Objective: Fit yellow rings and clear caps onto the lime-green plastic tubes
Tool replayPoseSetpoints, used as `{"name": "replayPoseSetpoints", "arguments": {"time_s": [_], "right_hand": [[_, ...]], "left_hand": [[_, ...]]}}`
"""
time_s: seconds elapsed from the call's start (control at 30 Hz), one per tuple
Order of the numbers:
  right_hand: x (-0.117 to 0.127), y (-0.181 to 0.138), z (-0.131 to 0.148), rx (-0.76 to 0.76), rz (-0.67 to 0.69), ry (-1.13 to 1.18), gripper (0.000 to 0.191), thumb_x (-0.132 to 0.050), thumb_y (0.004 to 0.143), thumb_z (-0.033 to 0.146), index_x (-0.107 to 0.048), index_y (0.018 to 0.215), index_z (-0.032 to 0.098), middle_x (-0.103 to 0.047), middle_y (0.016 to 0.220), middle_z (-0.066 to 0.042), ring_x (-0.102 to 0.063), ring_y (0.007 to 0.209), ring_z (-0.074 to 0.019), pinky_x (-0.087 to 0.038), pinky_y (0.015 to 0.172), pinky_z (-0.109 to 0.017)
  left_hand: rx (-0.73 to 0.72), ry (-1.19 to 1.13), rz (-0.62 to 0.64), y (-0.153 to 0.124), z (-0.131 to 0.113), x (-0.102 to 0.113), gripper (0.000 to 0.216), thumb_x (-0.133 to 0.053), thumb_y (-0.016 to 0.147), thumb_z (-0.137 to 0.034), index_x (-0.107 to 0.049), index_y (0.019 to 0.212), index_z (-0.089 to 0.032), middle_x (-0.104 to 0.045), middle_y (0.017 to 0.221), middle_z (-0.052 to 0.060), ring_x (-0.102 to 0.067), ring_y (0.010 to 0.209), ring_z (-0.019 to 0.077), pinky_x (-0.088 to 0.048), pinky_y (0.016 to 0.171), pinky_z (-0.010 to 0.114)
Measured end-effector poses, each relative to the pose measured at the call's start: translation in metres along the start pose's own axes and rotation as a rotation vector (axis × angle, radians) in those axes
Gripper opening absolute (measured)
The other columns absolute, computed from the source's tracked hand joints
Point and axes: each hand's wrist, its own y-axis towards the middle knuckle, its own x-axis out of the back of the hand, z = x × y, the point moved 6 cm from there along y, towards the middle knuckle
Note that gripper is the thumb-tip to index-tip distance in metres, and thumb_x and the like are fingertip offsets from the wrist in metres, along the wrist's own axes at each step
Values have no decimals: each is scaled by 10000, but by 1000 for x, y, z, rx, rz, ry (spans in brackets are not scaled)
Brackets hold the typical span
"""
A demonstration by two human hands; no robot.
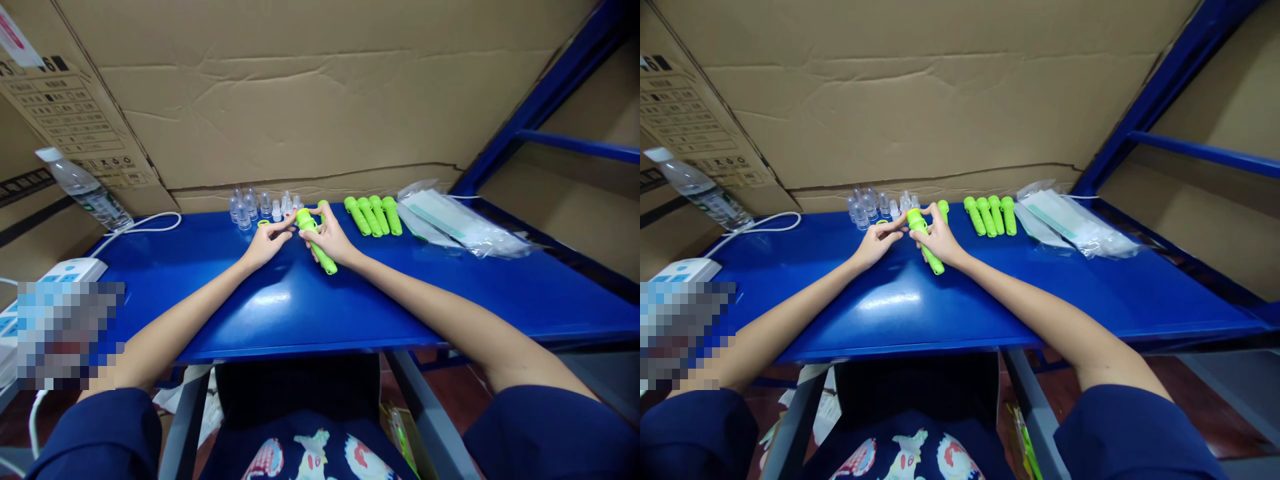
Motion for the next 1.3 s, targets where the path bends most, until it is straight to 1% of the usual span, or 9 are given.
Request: {"name": "replayPoseSetpoints", "arguments": {"time_s": [0.13,0.37,0.5,0.67,0.77,0.93,1.03,1.2,1.3], "right_hand": [[0,-1,4,5,-9,6,606,-745,810,532,-251,1076,302,-494,669,108,-487,351,-122,-429,291,-287],[-1,-1,-2,1,6,-4,584,-732,838,506,-248,1087,295,-510,675,99,-494,354,-124,-444,296,-277],[2,3,-7,15,8,49,623,-775,797,489,-244,1059,296,-514,628,127,-499,323,-128,-435,265,-261],[3,4,-4,28,6,88,603,-779,780,429,-254,1044,295,-537,583,140,-492,289,-140,-419,238,-262],[3,3,-3,31,-2,63,578,-765,784,393,-274,1071,293,-546,576,135,-494,289,-144,-421,240,-265],[3,2,-9,22,-15,-9,564,-759,799,356,-302,1121,283,-550,584,119,-495,297,-135,-438,249,-268],[3,1,-12,11,-15,-27,586,-754,811,340,-296,1172,277,-547,589,114,-507,306,-139,-453,254,-274],[0,-1,-8,34,2,-38,702,-717,832,317,-247,1351,262,-552,596,107,-526,334,-141,-466,275,-269],[1,-2,-8,36,-10,-72,637,-706,834,334,-301,1319,256,-563,595,101,-522,330,-135,-459,280,-262]], "left_hand": [[-9,12,-33,-1,-3,1,479,-656,834,-205,-725,1307,-187,-789,1183,48,-681,1220,279,-416,1180,466],[-71,159,-67,-6,-9,1,411,-610,854,-207,-768,1232,-181,-793,1138,65,-741,1104,274,-503,1104,449],[-154,182,-32,-9,-15,-6,361,-596,831,-208,-809,1121,-175,-757,1245,68,-680,1257,285,-449,1180,455],[-179,138,-41,-13,-21,-9,459,-549,900,-201,-670,1340,-146,-768,1229,104,-751,1107,241,-521,1081,405],[-177,133,-74,-15,-21,-7,529,-561,919,-203,-567,1446,-152,-791,1164,102,-746,1127,239,-520,1069,384],[-146,254,-47,-12,-17,-8,495,-574,907,-234,-655,1382,-121,-774,1205,115,-759,1045,251,-550,996,372],[-134,318,-64,-11,-16,-7,483,-579,904,-231,-674,1367,-133,-803,1111,85,-758,926,240,-560,956,386],[-129,374,-75,-11,-18,-5,456,-586,910,-239,-692,1345,-159,-813,1045,62,-743,874,238,-568,917,384],[-130,372,-82,-11,-19,-5,449,-585,910,-228,-695,1338,-152,-810,1054,61,-748,869,224,-565,922,360]]}}
